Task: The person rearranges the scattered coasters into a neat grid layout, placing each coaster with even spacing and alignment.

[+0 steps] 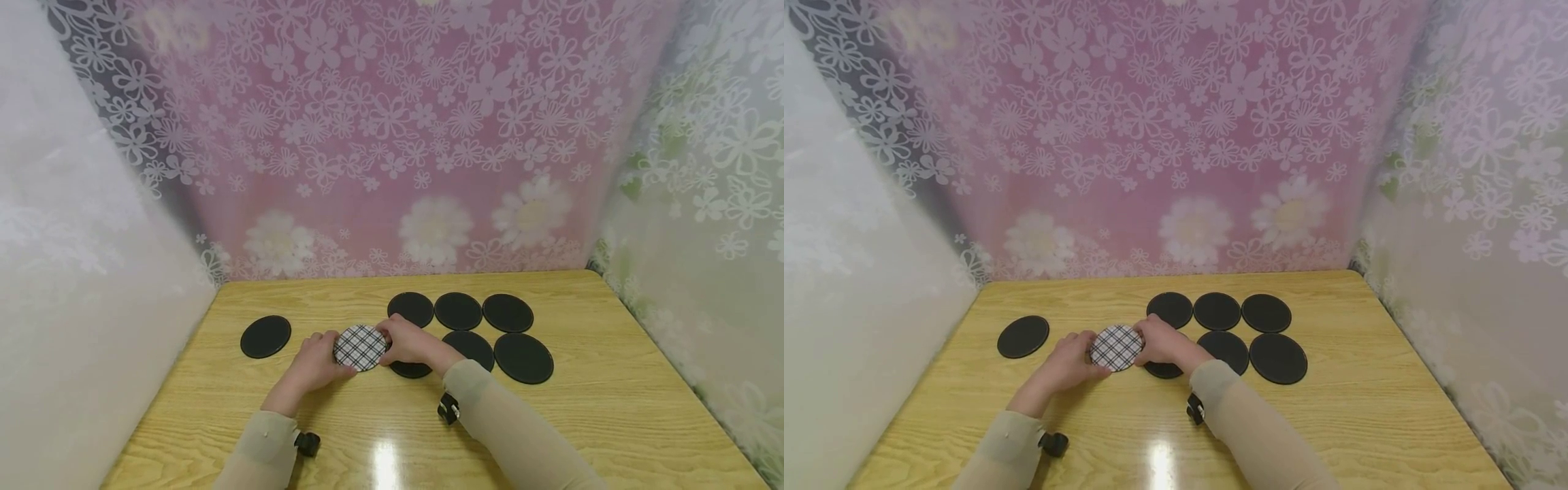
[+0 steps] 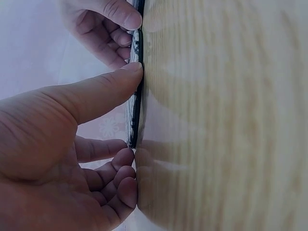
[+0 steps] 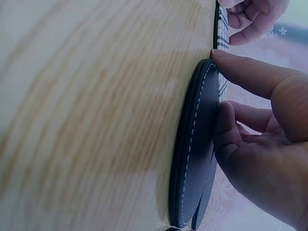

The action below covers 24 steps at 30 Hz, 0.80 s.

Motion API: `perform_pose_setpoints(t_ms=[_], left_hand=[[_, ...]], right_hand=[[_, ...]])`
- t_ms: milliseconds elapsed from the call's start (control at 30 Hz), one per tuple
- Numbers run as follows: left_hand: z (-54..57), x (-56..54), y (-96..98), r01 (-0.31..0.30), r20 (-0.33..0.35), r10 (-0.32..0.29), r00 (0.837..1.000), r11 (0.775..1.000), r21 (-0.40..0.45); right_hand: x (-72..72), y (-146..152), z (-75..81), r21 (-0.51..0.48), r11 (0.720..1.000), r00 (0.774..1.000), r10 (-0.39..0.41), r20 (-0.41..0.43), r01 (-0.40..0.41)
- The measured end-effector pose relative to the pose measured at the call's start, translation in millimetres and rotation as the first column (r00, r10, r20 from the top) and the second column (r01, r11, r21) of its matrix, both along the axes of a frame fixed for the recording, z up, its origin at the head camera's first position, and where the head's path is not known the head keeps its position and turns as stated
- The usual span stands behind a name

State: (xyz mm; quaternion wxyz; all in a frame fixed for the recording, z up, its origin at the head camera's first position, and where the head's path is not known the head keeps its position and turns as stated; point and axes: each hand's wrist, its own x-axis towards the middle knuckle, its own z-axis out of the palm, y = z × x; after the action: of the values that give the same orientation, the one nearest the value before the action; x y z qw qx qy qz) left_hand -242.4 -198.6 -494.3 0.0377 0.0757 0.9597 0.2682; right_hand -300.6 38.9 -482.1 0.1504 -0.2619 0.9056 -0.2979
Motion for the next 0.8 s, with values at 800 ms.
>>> perform_pose_setpoints(t_ms=[800], left_hand=[[11.8, 6.9, -10.6, -0.014, 0.023, 0.013, 1.0, 0.999, 0.05]], right_hand=[[1.5, -5.9, 13.7, 0.094, 0.996, 1.0, 0.013, -0.013, -0.012]])
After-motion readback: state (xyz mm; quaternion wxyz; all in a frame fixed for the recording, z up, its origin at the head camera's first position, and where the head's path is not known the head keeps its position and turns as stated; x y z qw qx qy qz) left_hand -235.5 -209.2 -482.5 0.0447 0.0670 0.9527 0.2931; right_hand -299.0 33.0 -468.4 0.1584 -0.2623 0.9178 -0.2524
